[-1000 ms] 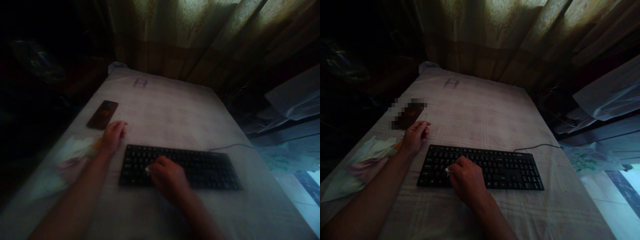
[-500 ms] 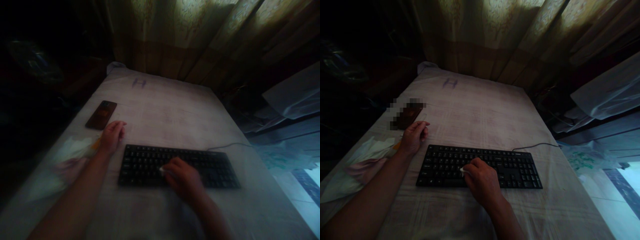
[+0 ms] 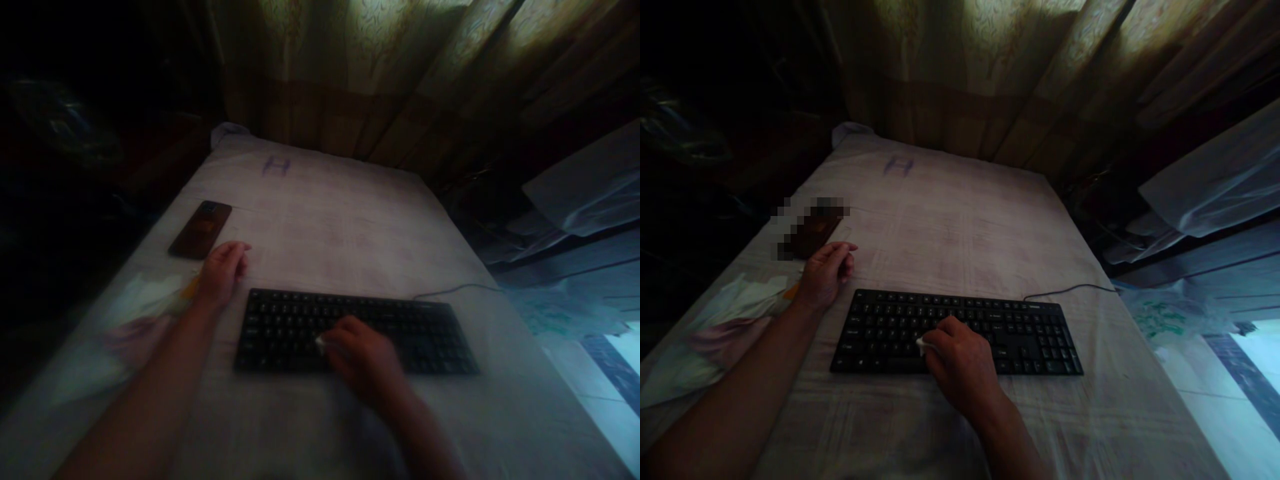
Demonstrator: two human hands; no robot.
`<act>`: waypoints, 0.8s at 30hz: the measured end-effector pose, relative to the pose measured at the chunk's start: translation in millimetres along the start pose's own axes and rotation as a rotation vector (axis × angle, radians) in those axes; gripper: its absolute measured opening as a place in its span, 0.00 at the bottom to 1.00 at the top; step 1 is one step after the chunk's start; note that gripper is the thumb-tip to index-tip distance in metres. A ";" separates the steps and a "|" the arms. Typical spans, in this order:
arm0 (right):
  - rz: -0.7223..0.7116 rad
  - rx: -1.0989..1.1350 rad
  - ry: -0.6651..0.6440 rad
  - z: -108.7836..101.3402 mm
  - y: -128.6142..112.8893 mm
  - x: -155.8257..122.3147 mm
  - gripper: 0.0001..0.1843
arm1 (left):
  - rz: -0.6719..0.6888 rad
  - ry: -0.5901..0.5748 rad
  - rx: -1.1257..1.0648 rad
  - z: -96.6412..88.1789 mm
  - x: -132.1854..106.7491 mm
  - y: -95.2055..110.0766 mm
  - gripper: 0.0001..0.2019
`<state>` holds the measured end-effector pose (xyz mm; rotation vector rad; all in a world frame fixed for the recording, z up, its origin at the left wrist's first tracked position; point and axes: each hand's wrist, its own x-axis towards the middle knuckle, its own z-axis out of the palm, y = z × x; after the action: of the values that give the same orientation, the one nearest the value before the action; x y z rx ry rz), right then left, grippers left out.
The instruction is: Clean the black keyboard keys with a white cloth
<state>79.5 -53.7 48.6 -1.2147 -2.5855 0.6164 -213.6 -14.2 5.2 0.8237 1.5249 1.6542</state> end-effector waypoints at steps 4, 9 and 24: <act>0.049 -0.007 -0.002 -6.5 9.6 -7.6 0.10 | 0.007 0.000 0.002 0.4 -0.4 0.7 0.09; 0.067 -0.027 0.014 -9.1 12.5 -11.1 0.09 | 0.026 -0.009 0.008 -1.4 -0.1 -0.6 0.09; -0.003 -0.023 0.006 -0.7 3.9 -5.9 0.10 | 0.017 -0.002 0.014 -1.2 1.2 -1.7 0.08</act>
<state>86.2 -55.8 47.3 -1.2176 -2.5964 0.5831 -215.1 -13.8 3.4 0.8475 1.5331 1.6562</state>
